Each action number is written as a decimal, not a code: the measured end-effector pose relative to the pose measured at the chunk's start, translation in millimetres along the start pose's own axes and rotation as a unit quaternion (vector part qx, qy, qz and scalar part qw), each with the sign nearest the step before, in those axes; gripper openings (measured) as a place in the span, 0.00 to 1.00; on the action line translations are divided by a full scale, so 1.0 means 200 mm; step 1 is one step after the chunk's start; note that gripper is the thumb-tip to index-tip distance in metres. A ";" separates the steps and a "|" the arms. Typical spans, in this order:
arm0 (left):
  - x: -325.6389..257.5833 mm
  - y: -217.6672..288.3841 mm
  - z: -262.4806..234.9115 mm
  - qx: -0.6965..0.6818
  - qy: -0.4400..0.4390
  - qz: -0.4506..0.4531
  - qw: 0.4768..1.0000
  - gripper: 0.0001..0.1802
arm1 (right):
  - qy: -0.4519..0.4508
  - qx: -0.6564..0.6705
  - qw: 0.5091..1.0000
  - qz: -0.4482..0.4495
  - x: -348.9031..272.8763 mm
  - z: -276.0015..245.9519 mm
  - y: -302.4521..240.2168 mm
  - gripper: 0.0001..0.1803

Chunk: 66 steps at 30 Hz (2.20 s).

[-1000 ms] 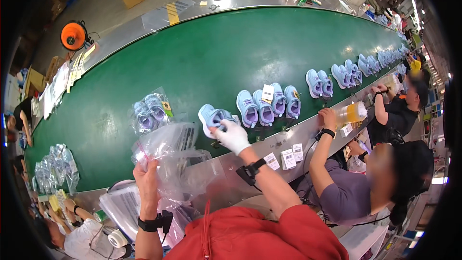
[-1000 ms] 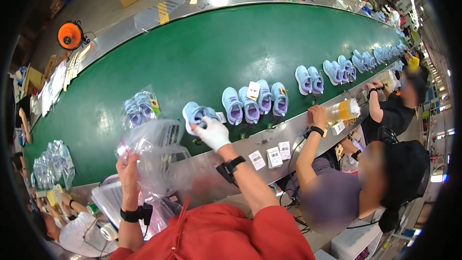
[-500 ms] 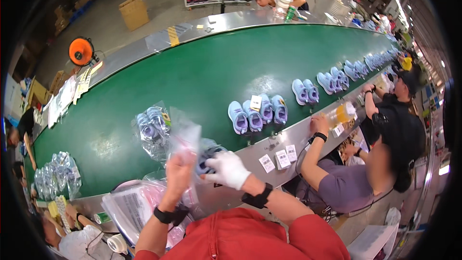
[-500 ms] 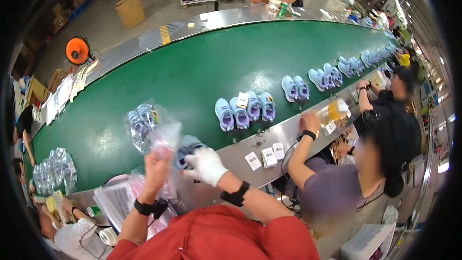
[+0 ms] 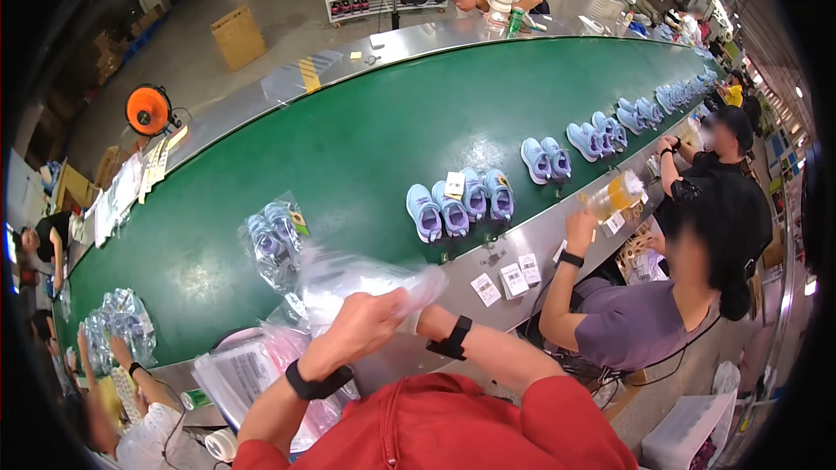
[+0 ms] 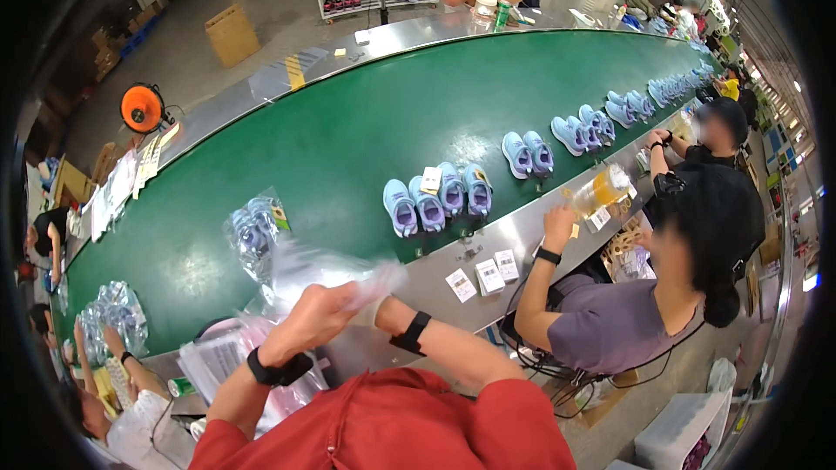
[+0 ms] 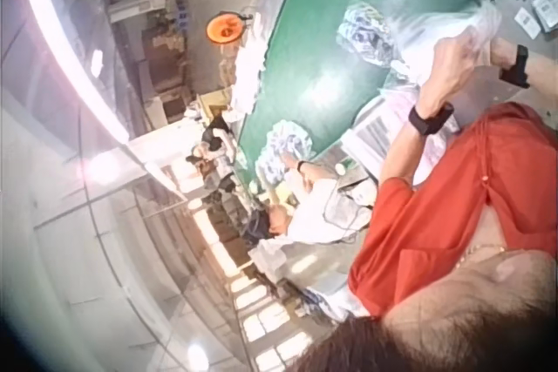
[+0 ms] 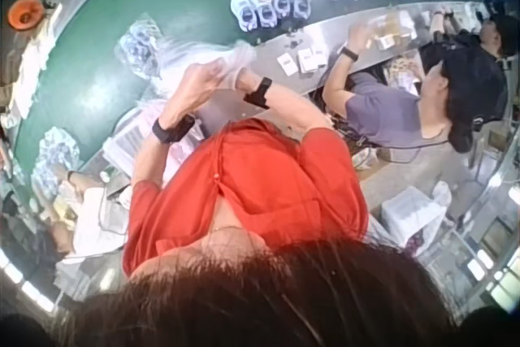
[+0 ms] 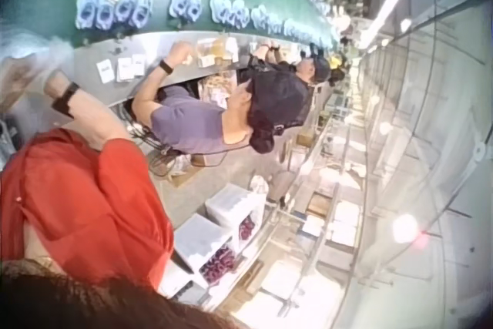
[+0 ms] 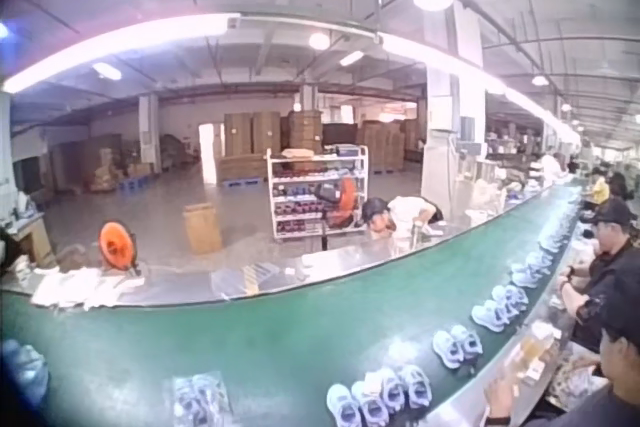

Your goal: The person picks up pairs of light blue sneakers from a moving conveyor belt and places them into clear plastic bags. The person then seals the bags and sets them aside on the table. The task is performed repeatedly as new shoes arrive on the belt.

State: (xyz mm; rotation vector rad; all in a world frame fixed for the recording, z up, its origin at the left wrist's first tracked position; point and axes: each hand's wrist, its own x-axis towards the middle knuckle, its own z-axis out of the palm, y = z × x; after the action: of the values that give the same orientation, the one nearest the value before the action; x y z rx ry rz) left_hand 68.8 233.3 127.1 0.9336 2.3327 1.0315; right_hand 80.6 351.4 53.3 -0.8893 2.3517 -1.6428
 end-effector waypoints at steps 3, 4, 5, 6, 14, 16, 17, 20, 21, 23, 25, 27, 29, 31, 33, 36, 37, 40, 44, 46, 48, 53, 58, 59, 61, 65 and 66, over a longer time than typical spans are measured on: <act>-0.11 0.05 -0.11 -0.065 0.049 -0.063 0.995 0.05 | 0.095 -0.201 0.967 0.123 0.00 -0.14 0.09 0.16; -0.14 0.07 -0.13 -0.066 0.060 -0.094 0.992 0.05 | 0.092 -0.259 0.948 0.163 0.00 -0.14 0.13 0.16; -0.20 0.04 -0.02 -0.074 0.062 -0.058 0.994 0.08 | 0.079 -0.301 0.932 0.188 0.00 -0.13 0.18 0.16; -0.28 -0.03 0.15 -0.079 0.072 -0.023 0.994 0.12 | 0.063 -0.325 0.924 0.194 0.02 -0.09 0.21 0.17; 0.01 -0.03 -0.12 -0.260 0.254 -0.155 0.919 0.09 | 0.037 -0.340 0.916 0.209 0.34 -0.05 0.27 0.19; 0.02 0.03 -0.19 -0.289 0.244 -0.143 0.914 0.10 | 0.075 -0.319 0.922 0.204 0.42 -0.07 0.30 0.20; 0.02 0.05 -0.21 -0.305 0.240 -0.138 0.911 0.11 | 0.101 -0.309 0.924 0.202 0.44 -0.07 0.31 0.20; 0.02 -0.09 -0.24 -0.414 0.259 -0.202 0.849 0.15 | 0.173 -0.273 0.928 0.187 0.49 -0.02 0.33 0.21; 0.02 -0.14 -0.25 -0.464 0.274 -0.237 0.808 0.16 | 0.170 -0.301 0.924 0.165 0.47 0.04 0.39 0.21; 0.02 -0.24 -0.26 -0.495 0.322 -0.227 0.774 0.13 | 0.021 -0.234 0.951 0.203 0.37 0.02 0.30 0.21; 0.05 -0.33 -0.25 -0.546 0.333 -0.209 0.739 0.11 | -0.097 -0.096 0.950 0.280 0.20 0.00 0.37 0.18; 0.08 -0.34 -0.19 -0.585 0.318 -0.207 0.717 0.10 | 0.059 0.093 0.941 0.319 0.04 -0.05 0.34 0.21; 0.11 -0.31 -0.11 -0.598 0.300 -0.221 0.710 0.10 | 0.090 0.312 0.895 0.307 0.00 -0.12 0.21 0.22; 0.16 -0.23 -0.04 -0.571 0.256 -0.217 0.749 0.11 | 0.096 0.287 0.917 0.258 0.01 -0.16 0.07 0.20; 0.19 -0.19 0.03 -0.539 0.192 -0.221 0.790 0.10 | 0.104 0.286 0.919 0.250 -0.04 -0.18 -0.01 0.17; 0.19 -0.18 0.03 -0.538 0.255 -0.148 0.790 0.09 | 0.119 0.251 0.920 0.278 -0.09 -0.28 -0.07 0.12; 0.18 -0.20 0.04 -0.520 0.269 -0.134 0.799 0.09 | 0.146 0.194 0.925 0.294 -0.11 -0.29 -0.05 0.11; 0.10 -0.24 -0.03 -0.516 0.329 -0.151 0.776 0.08 | 0.269 0.011 0.927 0.261 -0.24 -0.37 0.14 0.10; 0.01 -0.33 -0.15 -0.474 0.377 -0.134 0.784 0.06 | 0.304 -0.110 0.860 0.394 -0.42 -0.52 0.08 0.08; 0.01 -0.30 -0.13 -0.433 0.362 -0.158 0.810 0.08 | 0.269 0.064 0.914 0.297 -0.37 -0.45 0.02 0.10; 0.04 -0.23 -0.06 -0.456 0.340 -0.164 0.806 0.09 | 0.252 0.193 0.916 0.246 -0.27 -0.44 -0.10 0.12; 0.05 -0.18 0.06 -0.570 0.230 -0.208 0.761 0.18 | 0.279 0.336 0.876 0.203 -0.25 -0.44 -0.17 0.15; 0.04 -0.06 0.15 -0.616 0.098 -0.136 0.769 0.23 | 0.242 0.277 0.905 0.215 -0.18 -0.29 -0.17 0.13; 0.04 -0.06 0.15 -0.564 0.107 -0.137 0.807 0.22 | 0.250 0.265 0.907 0.211 -0.19 -0.26 -0.14 0.13; 0.04 -0.01 0.14 -0.453 0.128 -0.136 0.872 0.21 | 0.266 0.240 0.912 0.202 -0.20 -0.22 -0.06 0.12; -0.03 -0.08 0.06 -0.584 0.313 -0.201 0.721 0.16 | 0.326 0.135 0.897 0.265 -0.31 -0.34 0.01 0.12; -0.05 -0.13 0.03 -0.576 0.317 -0.182 0.731 0.15 | 0.318 0.083 0.895 0.301 -0.37 -0.40 0.05 0.13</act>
State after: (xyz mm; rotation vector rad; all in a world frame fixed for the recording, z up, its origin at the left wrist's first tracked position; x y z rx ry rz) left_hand 69.1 215.2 105.1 -0.4215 1.5186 2.3655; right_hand 102.2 458.7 60.8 0.4703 2.3986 -1.9650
